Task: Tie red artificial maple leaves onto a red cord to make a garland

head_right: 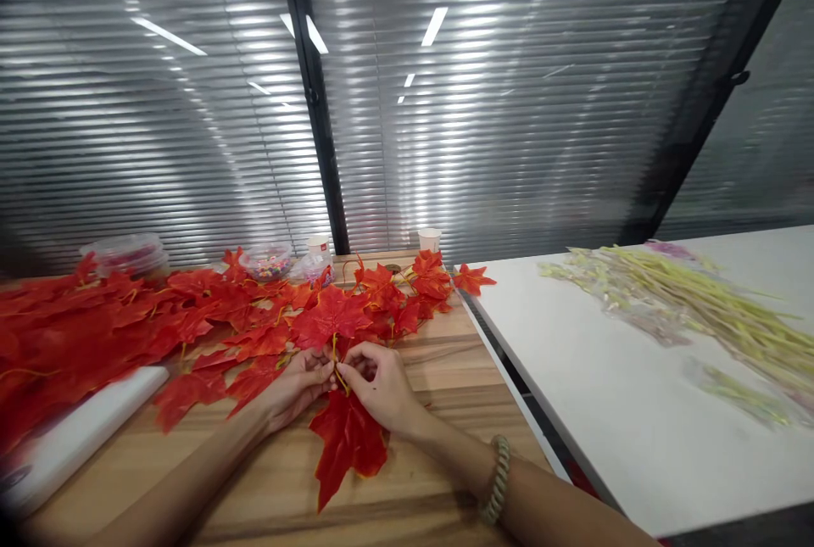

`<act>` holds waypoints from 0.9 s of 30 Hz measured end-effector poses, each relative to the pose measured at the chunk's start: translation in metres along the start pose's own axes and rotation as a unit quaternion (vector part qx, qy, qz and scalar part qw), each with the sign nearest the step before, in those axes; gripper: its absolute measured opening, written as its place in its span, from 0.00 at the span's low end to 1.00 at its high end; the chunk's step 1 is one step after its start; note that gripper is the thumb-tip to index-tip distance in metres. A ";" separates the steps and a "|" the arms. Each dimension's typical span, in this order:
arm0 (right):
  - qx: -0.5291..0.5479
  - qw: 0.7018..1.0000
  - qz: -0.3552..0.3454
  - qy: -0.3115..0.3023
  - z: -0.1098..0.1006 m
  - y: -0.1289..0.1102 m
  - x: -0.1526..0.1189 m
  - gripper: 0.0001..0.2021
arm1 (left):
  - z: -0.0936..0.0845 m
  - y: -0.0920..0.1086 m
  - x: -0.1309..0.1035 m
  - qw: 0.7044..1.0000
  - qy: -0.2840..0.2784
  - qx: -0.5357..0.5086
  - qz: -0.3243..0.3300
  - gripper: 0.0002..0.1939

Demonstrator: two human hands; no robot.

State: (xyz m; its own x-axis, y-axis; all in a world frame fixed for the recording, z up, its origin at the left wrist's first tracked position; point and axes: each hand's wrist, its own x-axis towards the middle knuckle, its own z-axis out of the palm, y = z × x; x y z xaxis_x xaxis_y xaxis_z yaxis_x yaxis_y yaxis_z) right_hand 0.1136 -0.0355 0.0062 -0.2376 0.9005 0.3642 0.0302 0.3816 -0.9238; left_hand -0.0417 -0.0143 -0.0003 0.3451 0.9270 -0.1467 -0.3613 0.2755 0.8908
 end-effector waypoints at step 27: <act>0.035 0.999 0.026 -0.015 0.001 0.002 0.001 0.09 | 0.005 0.004 -0.002 1.000 -0.005 0.015 -0.004 0.15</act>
State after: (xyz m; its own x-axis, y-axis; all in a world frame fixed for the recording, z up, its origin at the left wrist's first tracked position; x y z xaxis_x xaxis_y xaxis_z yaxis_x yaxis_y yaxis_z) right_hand 0.1128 -0.0340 0.0044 -0.2660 0.9118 0.3128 -0.0236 0.3183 -0.9477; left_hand -0.0399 -0.0166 0.0056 0.3562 0.9222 -0.1509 -0.3326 0.2761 0.9017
